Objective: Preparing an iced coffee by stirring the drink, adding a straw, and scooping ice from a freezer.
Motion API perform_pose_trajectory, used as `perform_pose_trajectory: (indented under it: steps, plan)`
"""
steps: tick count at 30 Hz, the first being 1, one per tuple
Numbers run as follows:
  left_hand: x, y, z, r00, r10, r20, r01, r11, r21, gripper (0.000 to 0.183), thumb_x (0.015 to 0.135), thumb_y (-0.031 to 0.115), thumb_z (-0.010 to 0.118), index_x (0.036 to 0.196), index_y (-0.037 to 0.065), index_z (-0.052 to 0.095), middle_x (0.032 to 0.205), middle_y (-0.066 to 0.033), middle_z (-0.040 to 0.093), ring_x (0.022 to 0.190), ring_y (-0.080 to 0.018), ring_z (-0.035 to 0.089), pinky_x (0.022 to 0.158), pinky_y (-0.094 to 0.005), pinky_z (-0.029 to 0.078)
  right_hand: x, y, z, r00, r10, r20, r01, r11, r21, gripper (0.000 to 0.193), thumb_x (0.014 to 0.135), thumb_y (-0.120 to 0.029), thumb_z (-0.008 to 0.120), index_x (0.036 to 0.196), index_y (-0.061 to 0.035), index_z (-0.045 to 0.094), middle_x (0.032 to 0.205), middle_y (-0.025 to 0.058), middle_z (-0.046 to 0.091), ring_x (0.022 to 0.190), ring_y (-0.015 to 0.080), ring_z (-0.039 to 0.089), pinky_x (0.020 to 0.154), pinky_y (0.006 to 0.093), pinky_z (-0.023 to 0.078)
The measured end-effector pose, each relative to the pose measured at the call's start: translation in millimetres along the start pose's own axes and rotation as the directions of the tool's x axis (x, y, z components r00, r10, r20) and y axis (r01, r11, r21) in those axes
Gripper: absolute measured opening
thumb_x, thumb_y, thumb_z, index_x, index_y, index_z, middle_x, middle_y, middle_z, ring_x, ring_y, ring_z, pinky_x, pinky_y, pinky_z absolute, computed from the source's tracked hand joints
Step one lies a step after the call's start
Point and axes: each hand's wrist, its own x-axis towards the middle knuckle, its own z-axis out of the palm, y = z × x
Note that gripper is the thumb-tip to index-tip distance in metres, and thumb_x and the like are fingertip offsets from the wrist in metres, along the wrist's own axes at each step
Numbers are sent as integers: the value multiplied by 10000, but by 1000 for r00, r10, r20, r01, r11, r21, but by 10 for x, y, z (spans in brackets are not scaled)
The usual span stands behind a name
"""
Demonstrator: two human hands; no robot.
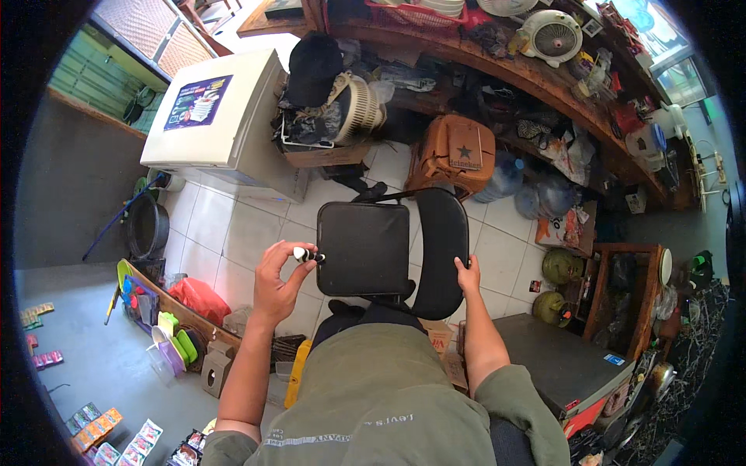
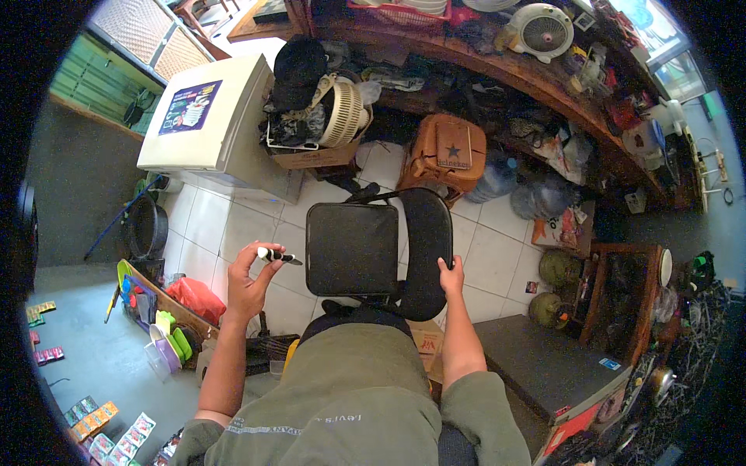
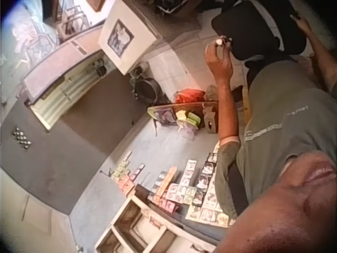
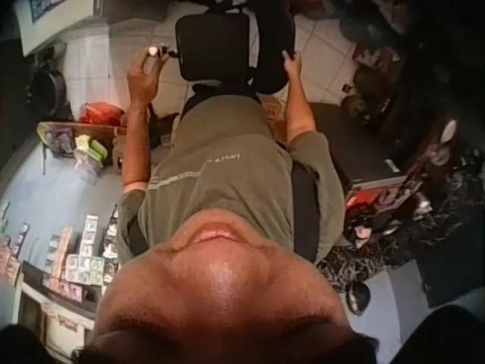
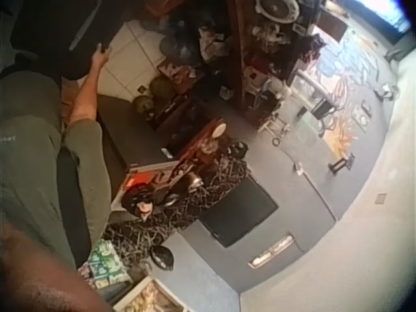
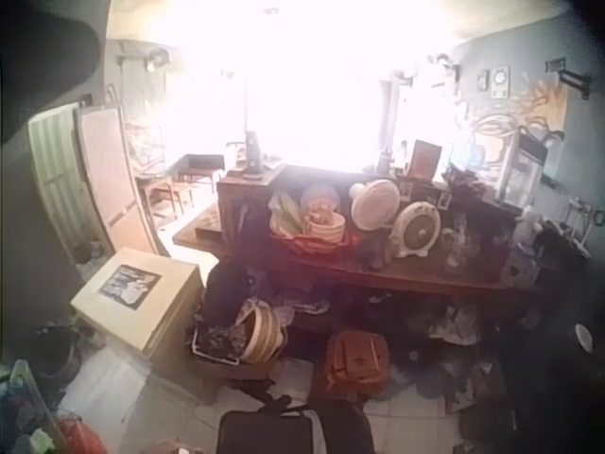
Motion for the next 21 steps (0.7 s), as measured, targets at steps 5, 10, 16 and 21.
perform_pose_trajectory:
  steps: [5, 10, 16, 21]
  plan:
    - [185, 43, 129, 1000, -12, 12, 14, 992, -124, 171, 838, 127, 681, 999, 70, 663, 978, -50, 697, 953, -229, 644, 964, -378, 410, 80, 266, -16, 997, 47, -56, -32, 969, 246, 470, 847, -262, 691, 1207, -27, 501, 1049, 205, 651, 952, 332, 639, 855, 399, 474]
    - [317, -269, -8, 993, 77, 95, -60, 982, -178, 182, 857, 28, 654, 1038, 14, 642, 1000, -80, 682, 962, -165, 631, 864, -302, 481, 245, 192, -231, 973, 72, -219, -79, 997, -23, 622, 861, -297, 689, 1345, 7, 443, 1206, 227, 602, 1113, 325, 594, 952, 387, 451]
    - [607, -653, -456, 980, 125, 155, -79, 958, -276, 197, 815, 88, 716, 1005, 62, 673, 956, -67, 700, 922, -210, 650, 859, -320, 449, -189, -479, -144, 932, 0, -364, -72, 980, -184, 617, 860, -299, 677, 1358, -19, 446, 1254, 233, 565, 1111, 349, 586, 954, 418, 458]
    - [847, -679, -801, 934, 334, 124, -295, 921, -256, 247, 759, 65, 736, 1001, 85, 688, 991, -64, 679, 941, -218, 634, 846, -327, 451, -1241, -1690, 799, 914, -400, -64, 395, 847, 356, 516, 855, -174, 706, 1323, -94, 503, 899, 46, 623, 751, 111, 573, 705, 274, 486]
